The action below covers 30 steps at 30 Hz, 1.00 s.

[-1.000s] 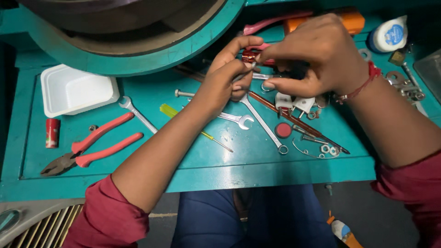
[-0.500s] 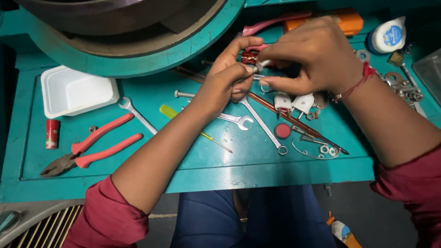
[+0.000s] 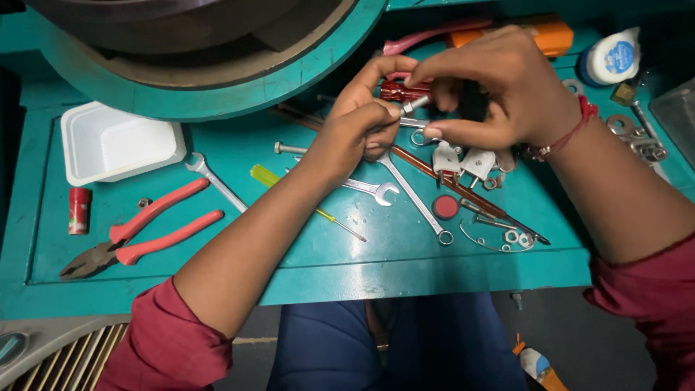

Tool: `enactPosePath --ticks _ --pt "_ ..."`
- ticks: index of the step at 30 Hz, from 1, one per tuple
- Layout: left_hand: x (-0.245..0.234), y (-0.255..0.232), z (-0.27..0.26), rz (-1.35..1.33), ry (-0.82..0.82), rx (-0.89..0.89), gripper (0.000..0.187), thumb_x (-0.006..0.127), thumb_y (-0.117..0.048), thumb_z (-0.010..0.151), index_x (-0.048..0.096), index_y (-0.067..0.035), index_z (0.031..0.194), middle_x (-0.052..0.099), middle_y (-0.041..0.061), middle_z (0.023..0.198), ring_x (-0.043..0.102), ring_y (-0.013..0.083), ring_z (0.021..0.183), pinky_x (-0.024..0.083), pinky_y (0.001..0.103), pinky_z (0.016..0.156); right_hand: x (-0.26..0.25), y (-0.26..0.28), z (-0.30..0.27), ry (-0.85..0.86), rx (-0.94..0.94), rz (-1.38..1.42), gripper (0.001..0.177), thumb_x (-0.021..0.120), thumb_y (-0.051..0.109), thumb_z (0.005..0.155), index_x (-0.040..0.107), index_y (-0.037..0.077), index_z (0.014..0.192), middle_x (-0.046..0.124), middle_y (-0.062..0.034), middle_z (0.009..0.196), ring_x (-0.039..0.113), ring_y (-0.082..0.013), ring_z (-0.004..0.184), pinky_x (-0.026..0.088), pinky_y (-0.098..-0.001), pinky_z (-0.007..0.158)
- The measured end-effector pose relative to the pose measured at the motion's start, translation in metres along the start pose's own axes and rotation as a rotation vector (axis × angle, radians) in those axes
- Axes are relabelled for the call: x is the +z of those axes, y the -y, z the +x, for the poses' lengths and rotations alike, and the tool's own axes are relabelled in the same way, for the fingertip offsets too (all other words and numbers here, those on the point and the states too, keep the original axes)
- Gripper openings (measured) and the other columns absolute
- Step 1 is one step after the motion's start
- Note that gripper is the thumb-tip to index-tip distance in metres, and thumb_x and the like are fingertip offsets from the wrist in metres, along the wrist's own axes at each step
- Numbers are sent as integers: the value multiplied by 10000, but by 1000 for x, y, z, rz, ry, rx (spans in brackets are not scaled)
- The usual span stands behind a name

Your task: The person assembles a metal component by hand, placing a nut onto a bolt and then threading a screw-like piece through a separate red and metal fixture while surrounded by various tools on a workbench.

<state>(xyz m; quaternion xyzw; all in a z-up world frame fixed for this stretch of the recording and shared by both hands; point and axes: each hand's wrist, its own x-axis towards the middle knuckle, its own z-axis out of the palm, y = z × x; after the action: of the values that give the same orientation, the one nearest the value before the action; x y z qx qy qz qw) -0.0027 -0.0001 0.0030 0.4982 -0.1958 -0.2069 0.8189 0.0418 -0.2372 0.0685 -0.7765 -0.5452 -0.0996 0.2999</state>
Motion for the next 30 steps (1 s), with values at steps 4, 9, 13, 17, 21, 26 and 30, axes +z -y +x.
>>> enactPosePath --ticks 4,9,13,17,21,26,30 --pt "2 0 -1 23 1 11 579 490 -49 959 364 -64 1524 473 -29 764 367 67 551 263 243 511 8 1 -1 -13 -46 -3 236 796 251 912 770 126 1111 755 -87 946 723 -216 729 553 -288 669" --pt "2 -2 0 -10 -39 -12 563 494 -73 938 374 -63 1488 404 -32 611 363 56 498 269 233 475 5 2 2 -81 6 -21 255 745 218 949 748 58 1148 737 -119 905 738 -254 793 556 -328 696" --pt "3 -3 1 -12 -25 -7 561 504 -63 935 380 -45 1482 422 -27 648 375 65 509 283 247 481 8 3 -1 -47 5 65 326 744 298 978 744 50 1191 745 -123 946 753 -226 811 586 -309 716" --pt "3 -5 -2 23 -16 19 550 486 -67 946 389 -29 1486 437 -19 658 393 66 524 294 240 501 17 -4 -4 -26 35 -1 195 763 239 1024 772 84 1140 762 -110 932 753 -221 777 560 -305 667" --pt "6 -5 -1 8 -6 23 526 489 -56 946 410 -2 1463 480 -8 736 401 58 542 300 236 500 14 -3 -2 -67 -49 30 315 786 227 935 726 12 1158 733 -133 934 737 -239 801 566 -315 692" --pt "9 2 -2 -62 -19 46 541 490 -46 918 422 -21 1455 559 19 805 416 50 550 293 222 493 18 6 1 -15 6 54 169 801 188 948 775 65 1061 762 -103 938 738 -211 781 544 -296 678" --pt "9 8 -3 -58 -32 73 520 503 -35 914 444 -7 1430 554 9 820 417 43 542 291 221 469 22 6 -5 -17 24 62 121 778 152 1002 767 59 1078 770 -91 974 742 -184 770 541 -263 670"
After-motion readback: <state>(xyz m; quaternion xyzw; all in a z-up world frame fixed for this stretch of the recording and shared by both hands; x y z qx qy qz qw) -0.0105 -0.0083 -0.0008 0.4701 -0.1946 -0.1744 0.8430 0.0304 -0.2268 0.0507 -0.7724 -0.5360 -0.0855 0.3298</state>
